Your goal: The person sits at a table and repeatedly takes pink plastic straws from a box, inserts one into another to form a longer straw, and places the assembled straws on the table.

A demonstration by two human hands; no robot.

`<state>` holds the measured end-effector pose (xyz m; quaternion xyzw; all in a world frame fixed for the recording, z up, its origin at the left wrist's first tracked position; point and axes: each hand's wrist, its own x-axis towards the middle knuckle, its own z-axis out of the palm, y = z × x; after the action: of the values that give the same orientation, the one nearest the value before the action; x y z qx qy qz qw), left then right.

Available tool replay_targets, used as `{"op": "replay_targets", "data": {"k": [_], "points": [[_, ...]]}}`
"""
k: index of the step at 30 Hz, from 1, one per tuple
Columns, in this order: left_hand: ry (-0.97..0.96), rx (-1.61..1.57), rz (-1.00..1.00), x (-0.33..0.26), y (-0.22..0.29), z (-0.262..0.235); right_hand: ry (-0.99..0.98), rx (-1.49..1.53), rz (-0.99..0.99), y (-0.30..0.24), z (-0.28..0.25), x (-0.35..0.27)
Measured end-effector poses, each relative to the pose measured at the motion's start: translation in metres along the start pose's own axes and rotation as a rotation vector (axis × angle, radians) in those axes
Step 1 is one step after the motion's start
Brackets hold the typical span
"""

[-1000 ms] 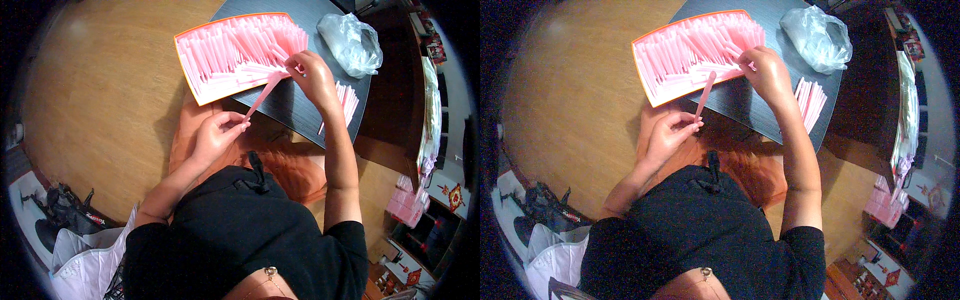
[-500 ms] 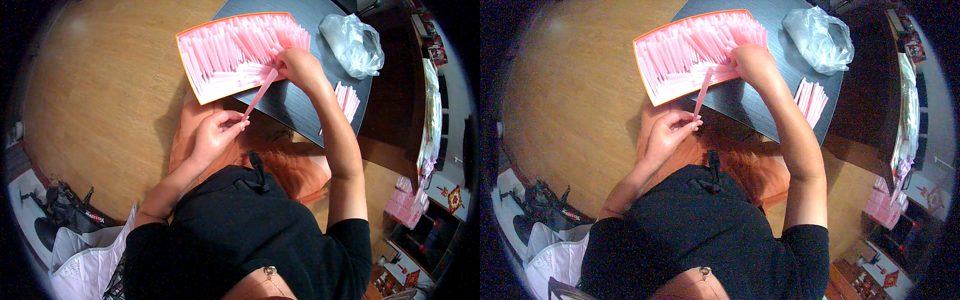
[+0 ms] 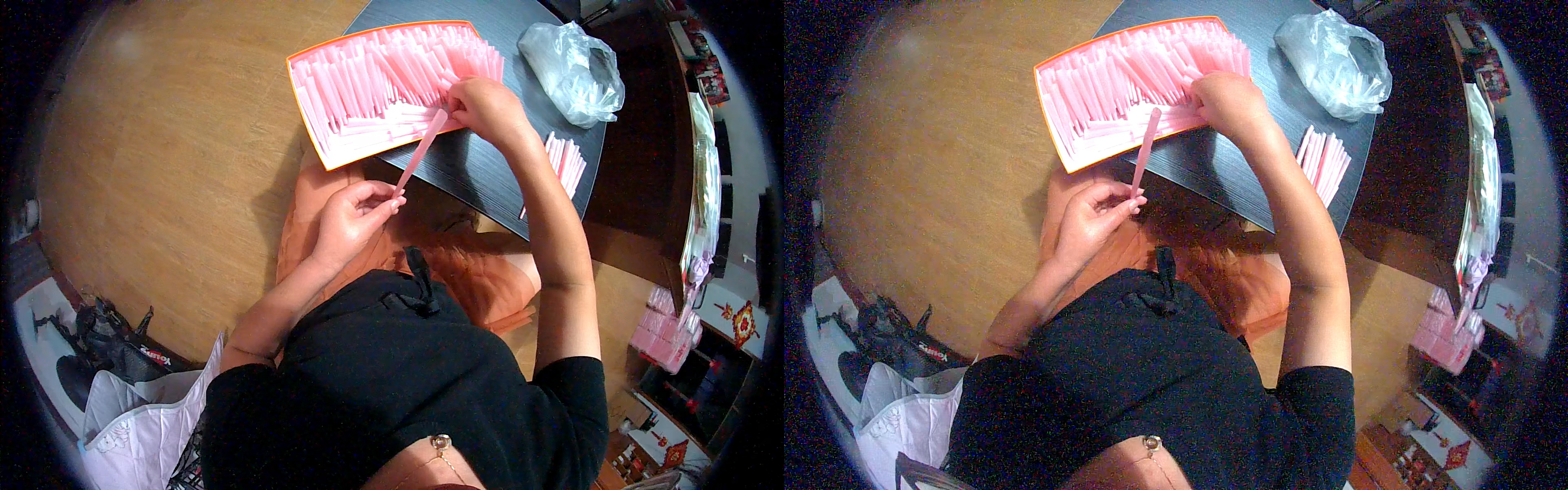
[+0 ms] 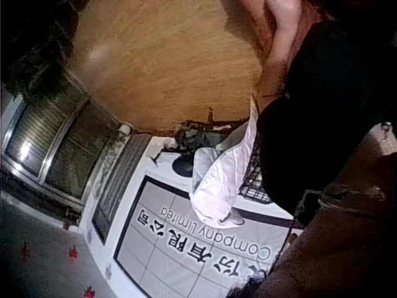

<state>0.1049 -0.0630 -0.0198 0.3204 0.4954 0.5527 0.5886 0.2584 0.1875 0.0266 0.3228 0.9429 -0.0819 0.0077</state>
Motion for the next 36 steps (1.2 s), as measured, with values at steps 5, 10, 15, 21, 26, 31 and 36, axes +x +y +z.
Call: {"op": "replay_targets", "data": {"k": [5,10,15,21,26,31,36], "points": [[-0.001,0.013,0.002,-0.001,0.003,0.000,-0.009,-0.008,0.007,-0.001,0.000,0.000],[-0.003,-0.013,0.012,-0.001,0.002,0.001,0.066,0.182,0.044,-0.002,-0.010,-0.009],[-0.016,-0.017,0.034,0.000,0.001,-0.001,0.129,1.018,0.145,-0.008,-0.023,-0.025],[-0.050,0.083,-0.024,0.000,0.002,0.003,0.126,1.907,0.243,-0.024,-0.026,-0.047],[-0.076,0.092,-0.036,-0.002,0.002,0.007,0.185,2.019,0.242,-0.039,-0.037,-0.060],[-0.079,0.108,-0.021,-0.004,0.002,0.009,0.178,1.992,0.179,-0.040,-0.041,-0.068],[-0.072,0.085,-0.036,-0.006,0.004,0.011,0.164,1.945,0.159,-0.040,-0.043,-0.074]]}}
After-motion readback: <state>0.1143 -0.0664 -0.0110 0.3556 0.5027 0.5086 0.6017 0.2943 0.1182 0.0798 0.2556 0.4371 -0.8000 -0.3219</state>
